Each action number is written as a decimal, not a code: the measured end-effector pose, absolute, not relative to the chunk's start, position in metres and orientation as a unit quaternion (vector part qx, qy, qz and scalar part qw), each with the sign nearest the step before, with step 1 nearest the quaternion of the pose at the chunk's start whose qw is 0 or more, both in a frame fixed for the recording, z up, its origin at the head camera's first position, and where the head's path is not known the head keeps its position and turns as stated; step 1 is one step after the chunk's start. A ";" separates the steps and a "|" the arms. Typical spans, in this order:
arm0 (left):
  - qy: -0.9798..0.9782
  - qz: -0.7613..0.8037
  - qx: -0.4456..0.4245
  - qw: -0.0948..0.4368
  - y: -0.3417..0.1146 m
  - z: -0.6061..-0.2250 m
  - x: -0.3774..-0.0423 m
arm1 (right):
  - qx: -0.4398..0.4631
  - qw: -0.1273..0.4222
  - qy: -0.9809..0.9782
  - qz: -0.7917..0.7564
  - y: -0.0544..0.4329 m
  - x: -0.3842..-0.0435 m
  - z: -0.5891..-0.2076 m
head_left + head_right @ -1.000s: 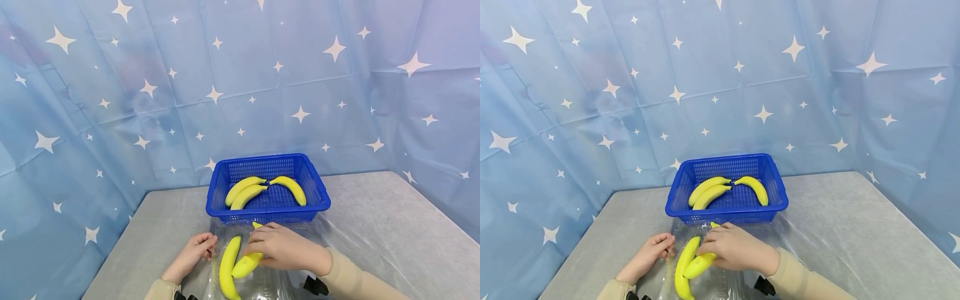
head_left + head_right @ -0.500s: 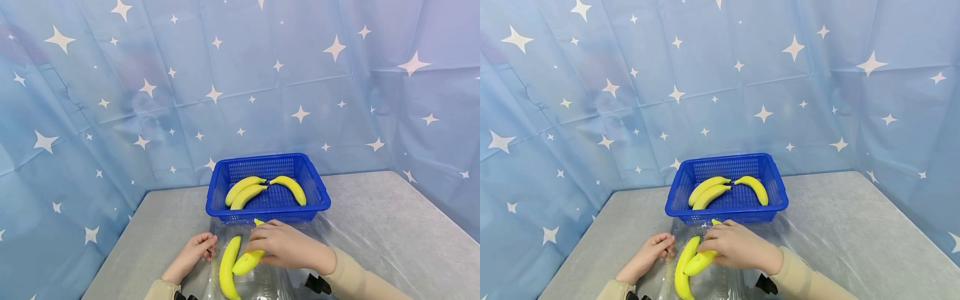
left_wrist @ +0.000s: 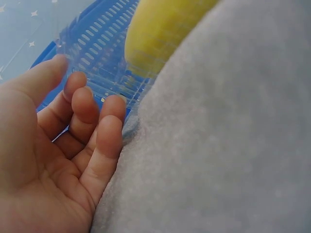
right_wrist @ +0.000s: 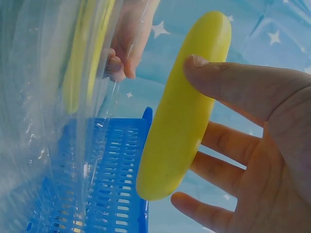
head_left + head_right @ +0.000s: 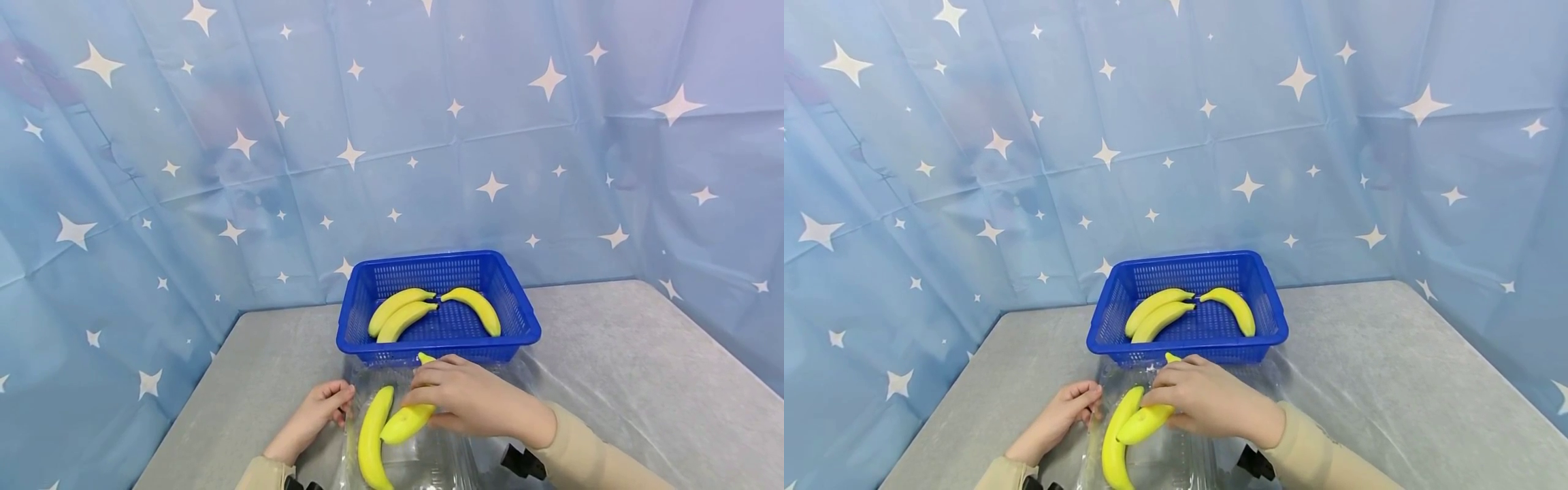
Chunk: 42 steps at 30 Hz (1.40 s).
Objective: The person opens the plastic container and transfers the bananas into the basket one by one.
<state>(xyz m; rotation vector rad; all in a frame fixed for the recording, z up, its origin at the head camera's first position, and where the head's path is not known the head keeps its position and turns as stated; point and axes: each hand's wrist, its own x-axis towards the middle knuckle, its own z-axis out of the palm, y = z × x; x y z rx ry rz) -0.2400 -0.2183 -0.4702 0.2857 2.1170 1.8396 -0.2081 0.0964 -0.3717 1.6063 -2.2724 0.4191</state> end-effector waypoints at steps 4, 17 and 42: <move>0.742 0.644 0.103 0.159 -0.218 -0.470 -0.240 | 0.561 0.159 -0.798 0.149 0.098 -0.208 -0.370; 0.746 0.640 0.101 0.156 -0.217 -0.469 -0.242 | 0.554 0.166 -0.801 0.155 0.102 -0.211 -0.366; 0.745 0.639 0.098 0.164 -0.218 -0.468 -0.238 | 0.527 0.156 -0.822 0.147 0.109 -0.214 -0.363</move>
